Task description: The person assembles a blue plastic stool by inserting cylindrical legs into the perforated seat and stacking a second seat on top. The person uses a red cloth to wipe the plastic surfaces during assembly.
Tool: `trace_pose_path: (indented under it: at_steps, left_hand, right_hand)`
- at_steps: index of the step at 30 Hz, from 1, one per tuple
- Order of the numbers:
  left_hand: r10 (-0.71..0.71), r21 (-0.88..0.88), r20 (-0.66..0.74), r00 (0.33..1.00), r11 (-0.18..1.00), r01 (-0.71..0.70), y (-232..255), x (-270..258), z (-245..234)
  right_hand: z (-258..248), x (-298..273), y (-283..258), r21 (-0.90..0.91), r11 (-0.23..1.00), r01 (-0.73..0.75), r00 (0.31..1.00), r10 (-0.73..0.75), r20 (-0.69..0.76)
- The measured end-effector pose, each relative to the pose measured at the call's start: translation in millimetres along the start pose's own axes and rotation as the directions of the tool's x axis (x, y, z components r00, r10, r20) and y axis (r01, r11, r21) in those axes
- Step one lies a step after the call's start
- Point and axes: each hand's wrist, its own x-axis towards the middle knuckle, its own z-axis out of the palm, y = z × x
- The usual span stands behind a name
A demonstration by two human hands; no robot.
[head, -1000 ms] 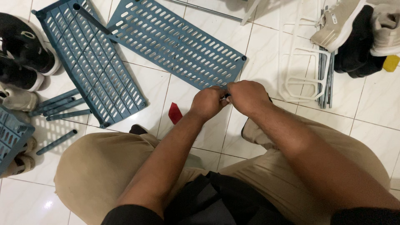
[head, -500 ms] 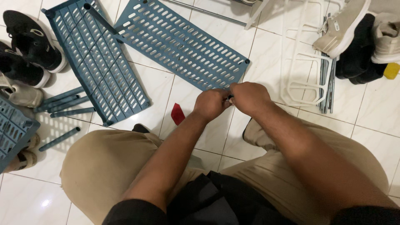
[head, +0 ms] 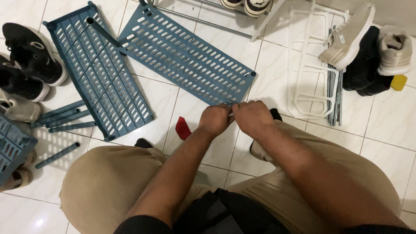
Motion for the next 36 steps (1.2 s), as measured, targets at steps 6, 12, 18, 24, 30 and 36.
trace_pose_path:
  at_steps: [6,12,18,24,30,36]
  left_hand:
    - [0.035,0.046,0.004,0.999,0.998,-0.035,-5.6,3.3,7.6]
    - [0.037,0.030,-0.011,0.999,0.999,-0.036,-4.2,3.8,10.0]
    - [0.017,0.012,0.051,0.999,1.000,-0.017,1.4,5.7,10.6]
    - [0.044,-0.002,-0.007,0.999,0.999,-0.044,5.3,3.6,9.6]
    - [0.060,0.007,0.005,0.998,0.998,-0.060,7.2,4.4,8.0]
    - [0.062,0.045,0.034,0.997,0.997,-0.064,5.9,5.2,10.4]
  right_hand:
    - [9.9,0.4,0.3,0.118,0.992,-0.052,0.997,0.046,0.054]
    - [6.9,2.3,-0.4,0.176,0.976,-0.132,0.986,0.112,0.120]
    - [7.1,2.0,4.5,0.240,0.953,-0.184,0.976,0.147,0.161]
    - [0.5,2.6,8.3,0.165,0.979,-0.122,0.988,0.104,0.114]
    - [-7.0,-3.6,6.5,0.075,0.987,-0.142,0.984,0.132,0.122]
    - [-1.6,-1.0,3.9,0.130,0.978,-0.163,0.976,0.141,0.165]
